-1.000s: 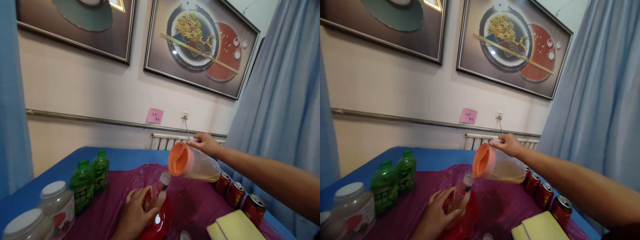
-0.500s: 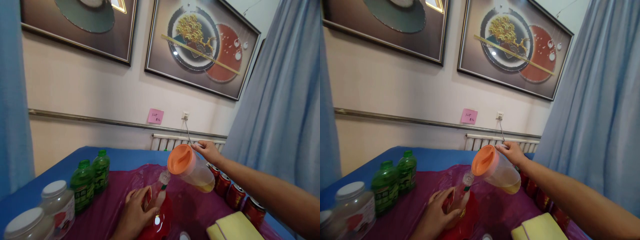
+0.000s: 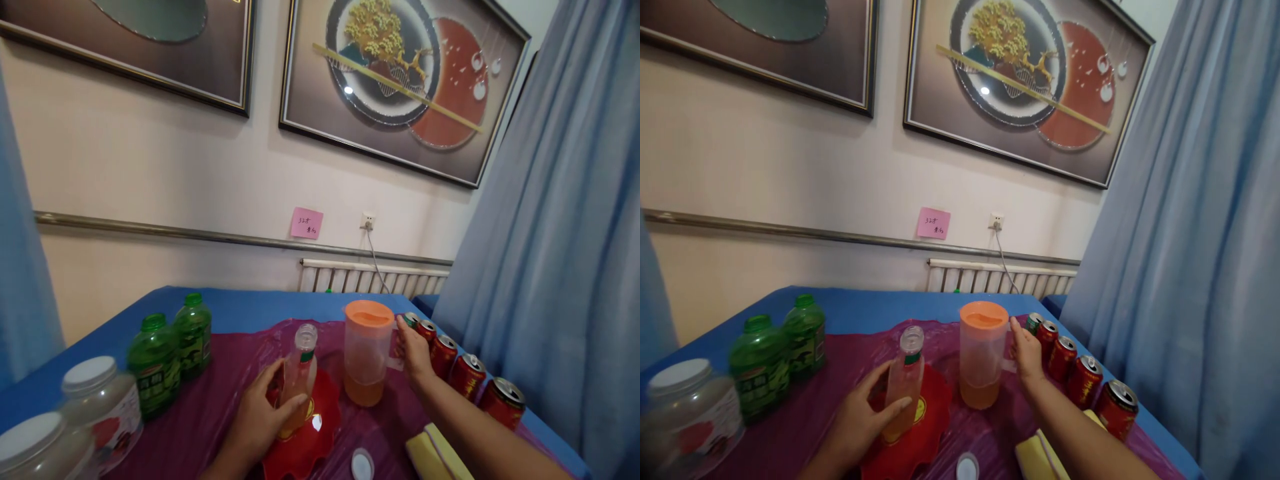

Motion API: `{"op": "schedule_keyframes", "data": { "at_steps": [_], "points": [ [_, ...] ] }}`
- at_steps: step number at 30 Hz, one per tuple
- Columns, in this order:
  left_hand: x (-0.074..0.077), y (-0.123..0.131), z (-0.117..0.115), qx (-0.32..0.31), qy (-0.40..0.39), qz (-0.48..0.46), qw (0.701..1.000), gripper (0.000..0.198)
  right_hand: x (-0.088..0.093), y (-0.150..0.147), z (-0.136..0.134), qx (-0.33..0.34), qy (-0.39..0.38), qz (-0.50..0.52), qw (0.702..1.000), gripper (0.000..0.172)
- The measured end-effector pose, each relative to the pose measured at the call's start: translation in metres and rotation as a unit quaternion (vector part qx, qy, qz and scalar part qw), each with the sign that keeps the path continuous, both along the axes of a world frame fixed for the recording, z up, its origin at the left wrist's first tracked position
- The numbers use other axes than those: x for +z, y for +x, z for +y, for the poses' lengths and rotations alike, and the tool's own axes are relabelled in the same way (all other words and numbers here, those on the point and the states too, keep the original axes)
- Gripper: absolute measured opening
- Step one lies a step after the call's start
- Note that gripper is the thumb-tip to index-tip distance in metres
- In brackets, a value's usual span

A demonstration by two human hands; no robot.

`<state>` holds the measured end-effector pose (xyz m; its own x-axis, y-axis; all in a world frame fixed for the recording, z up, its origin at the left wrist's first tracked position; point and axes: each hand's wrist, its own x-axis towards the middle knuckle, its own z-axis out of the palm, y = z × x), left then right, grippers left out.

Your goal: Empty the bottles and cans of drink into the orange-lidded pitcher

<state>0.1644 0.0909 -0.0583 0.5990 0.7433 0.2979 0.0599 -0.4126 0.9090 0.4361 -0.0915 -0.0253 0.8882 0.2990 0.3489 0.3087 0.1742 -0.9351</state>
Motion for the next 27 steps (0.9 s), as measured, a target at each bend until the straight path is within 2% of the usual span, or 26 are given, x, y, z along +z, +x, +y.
{"op": "schedule_keyframes", "data": {
  "at_steps": [5,12,15,17,18,20,22,24,27],
  "points": [
    [-0.002,0.003,0.000,-0.006,0.016,-0.014,1.000,0.060,-0.016,-0.006,-0.003,0.000,0.039,0.075,0.996,0.063],
    [0.004,0.003,-0.004,0.013,0.015,0.012,1.000,0.058,-0.024,-0.010,-0.027,0.000,0.030,0.090,0.995,0.055],
    [0.008,0.002,-0.004,0.012,0.018,0.026,0.999,0.059,-0.028,-0.015,-0.047,-0.058,0.030,0.075,0.995,0.056],
    [0.009,0.001,-0.004,0.007,0.018,0.033,0.999,0.059,-0.036,-0.025,-0.063,-0.115,0.022,0.057,0.992,0.058],
    [0.009,0.001,-0.003,0.006,0.018,0.036,0.999,0.059,-0.042,-0.033,-0.070,-0.121,0.007,0.048,0.991,0.056],
    [0.008,0.001,-0.002,0.008,0.017,0.043,0.999,0.060,-0.057,-0.053,-0.083,-0.067,-0.055,0.035,0.996,0.047],
    [0.006,0.001,-0.001,0.014,0.022,0.051,0.998,0.062,-0.069,-0.076,-0.091,0.031,-0.150,0.017,0.988,0.040],
    [0.002,0.002,0.000,0.023,0.031,0.057,0.998,0.065,-0.076,-0.096,-0.092,0.111,-0.245,-0.025,0.963,0.037],
    [-0.002,0.003,0.000,0.039,0.053,0.062,0.996,0.066,-0.078,-0.114,-0.084,0.186,-0.364,-0.108,0.906,0.051]
  ]
}}
